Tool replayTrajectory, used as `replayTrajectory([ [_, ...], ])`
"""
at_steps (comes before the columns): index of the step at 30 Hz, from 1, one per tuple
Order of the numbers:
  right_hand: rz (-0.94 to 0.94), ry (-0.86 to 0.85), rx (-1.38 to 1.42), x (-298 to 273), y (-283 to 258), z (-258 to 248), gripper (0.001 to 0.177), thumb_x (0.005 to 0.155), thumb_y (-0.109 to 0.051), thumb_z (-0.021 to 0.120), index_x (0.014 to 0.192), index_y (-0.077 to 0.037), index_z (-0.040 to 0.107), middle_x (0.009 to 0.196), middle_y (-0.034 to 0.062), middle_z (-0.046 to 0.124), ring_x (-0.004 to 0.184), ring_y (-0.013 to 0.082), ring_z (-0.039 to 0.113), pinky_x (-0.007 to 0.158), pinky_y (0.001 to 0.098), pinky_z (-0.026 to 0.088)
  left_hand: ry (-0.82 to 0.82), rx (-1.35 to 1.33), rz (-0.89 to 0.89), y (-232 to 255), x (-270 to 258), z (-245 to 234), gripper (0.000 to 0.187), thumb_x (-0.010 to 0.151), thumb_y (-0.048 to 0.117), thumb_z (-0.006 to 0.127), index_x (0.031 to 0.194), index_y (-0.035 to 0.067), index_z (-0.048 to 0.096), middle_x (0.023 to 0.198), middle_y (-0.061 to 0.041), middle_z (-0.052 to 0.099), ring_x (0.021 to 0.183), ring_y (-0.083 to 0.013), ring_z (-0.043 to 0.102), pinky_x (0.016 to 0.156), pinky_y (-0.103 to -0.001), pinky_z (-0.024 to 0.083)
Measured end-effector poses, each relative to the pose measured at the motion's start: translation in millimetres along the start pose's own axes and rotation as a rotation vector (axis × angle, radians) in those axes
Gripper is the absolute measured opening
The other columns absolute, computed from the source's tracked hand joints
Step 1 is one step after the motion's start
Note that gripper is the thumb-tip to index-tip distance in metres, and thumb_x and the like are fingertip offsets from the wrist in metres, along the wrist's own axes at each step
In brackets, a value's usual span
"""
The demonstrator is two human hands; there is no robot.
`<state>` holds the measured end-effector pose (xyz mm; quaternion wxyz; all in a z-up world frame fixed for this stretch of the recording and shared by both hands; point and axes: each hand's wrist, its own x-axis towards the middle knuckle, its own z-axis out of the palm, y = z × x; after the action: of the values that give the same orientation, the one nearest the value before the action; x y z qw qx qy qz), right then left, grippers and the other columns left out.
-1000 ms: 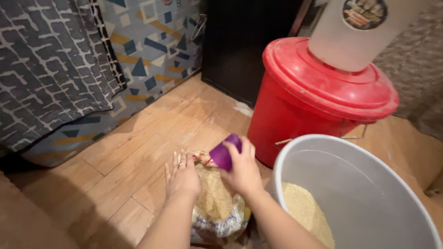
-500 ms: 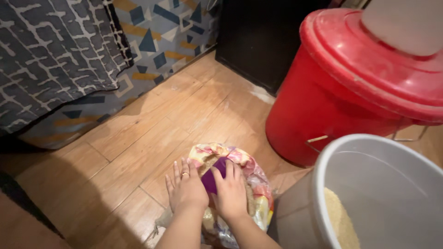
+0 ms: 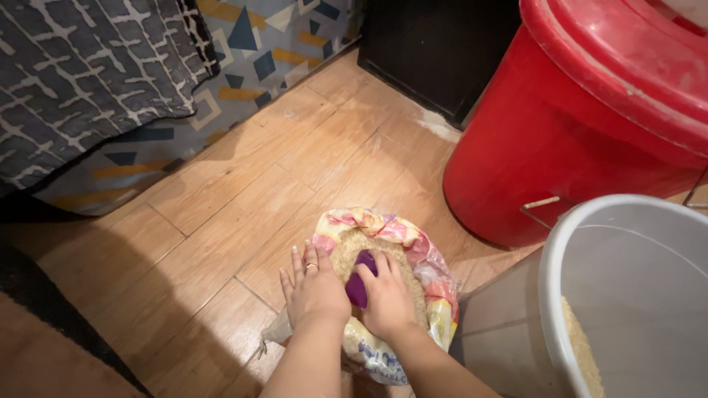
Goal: The person scoops rice from an open bag using a purple scoop and pours it into a grey bucket. The person repeats this scooping and pouring action multiple times to transfer rice from the bag to the bucket.
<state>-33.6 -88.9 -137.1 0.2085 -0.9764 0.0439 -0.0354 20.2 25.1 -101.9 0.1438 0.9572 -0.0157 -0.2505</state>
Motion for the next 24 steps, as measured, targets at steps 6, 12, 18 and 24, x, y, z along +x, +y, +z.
replayTrajectory([
  [6, 0.054, -0.188, 0.130, 4.7, 20.0, 0.0, 0.055, 0.065, -0.021, 0.091, 0.116, -0.017, 0.068, 0.130, 0.0153, 0.056, 0.122, 0.0363, 0.052, 0.104, 0.0436, 0.047, -0.020, -0.002, 0.006, 4.0, -3.0, -8.2, 0.084, 0.095, 0.020, 0.057, 0.164, 0.017, 0.010, 0.173, 0.003, 0.001, 0.160, -0.0188, -0.003, 0.128, -0.044, -0.001],
  [12, 0.561, -0.343, 0.829, 11.0, 57.3, 30.3, 0.054, 0.067, -0.007, 0.074, 0.121, -0.008, 0.069, 0.093, 0.0126, 0.076, 0.073, 0.0246, 0.070, 0.067, 0.0374, 0.056, -0.014, -0.006, 0.032, 4.7, -3.6, -17.7, 0.087, 0.093, 0.024, 0.060, 0.164, 0.016, 0.009, 0.173, 0.002, -0.001, 0.159, -0.0182, -0.005, 0.128, -0.043, -0.003],
  [18, 0.780, -0.153, 0.923, 11.9, 73.2, 36.1, 0.044, 0.076, -0.024, 0.068, 0.117, -0.011, 0.075, 0.091, 0.0037, 0.073, 0.073, 0.0154, 0.066, 0.062, 0.0321, 0.053, 0.084, 0.008, 0.083, 3.1, -0.3, -18.2, 0.077, 0.096, 0.019, 0.052, 0.163, 0.015, 0.014, 0.173, 0.002, 0.001, 0.159, -0.0183, -0.004, 0.128, -0.045, -0.003],
  [24, 0.876, -0.102, 1.151, 11.1, 65.2, 8.9, 0.039, 0.077, -0.028, 0.065, 0.110, -0.007, 0.066, 0.090, 0.0082, 0.066, 0.078, 0.0236, 0.066, 0.068, 0.0387, 0.057, 0.128, 0.048, 0.115, 2.6, -4.1, -30.2, 0.083, 0.090, 0.014, 0.053, 0.162, 0.014, 0.013, 0.172, 0.001, 0.001, 0.158, -0.0177, -0.004, 0.126, -0.044, -0.002],
])
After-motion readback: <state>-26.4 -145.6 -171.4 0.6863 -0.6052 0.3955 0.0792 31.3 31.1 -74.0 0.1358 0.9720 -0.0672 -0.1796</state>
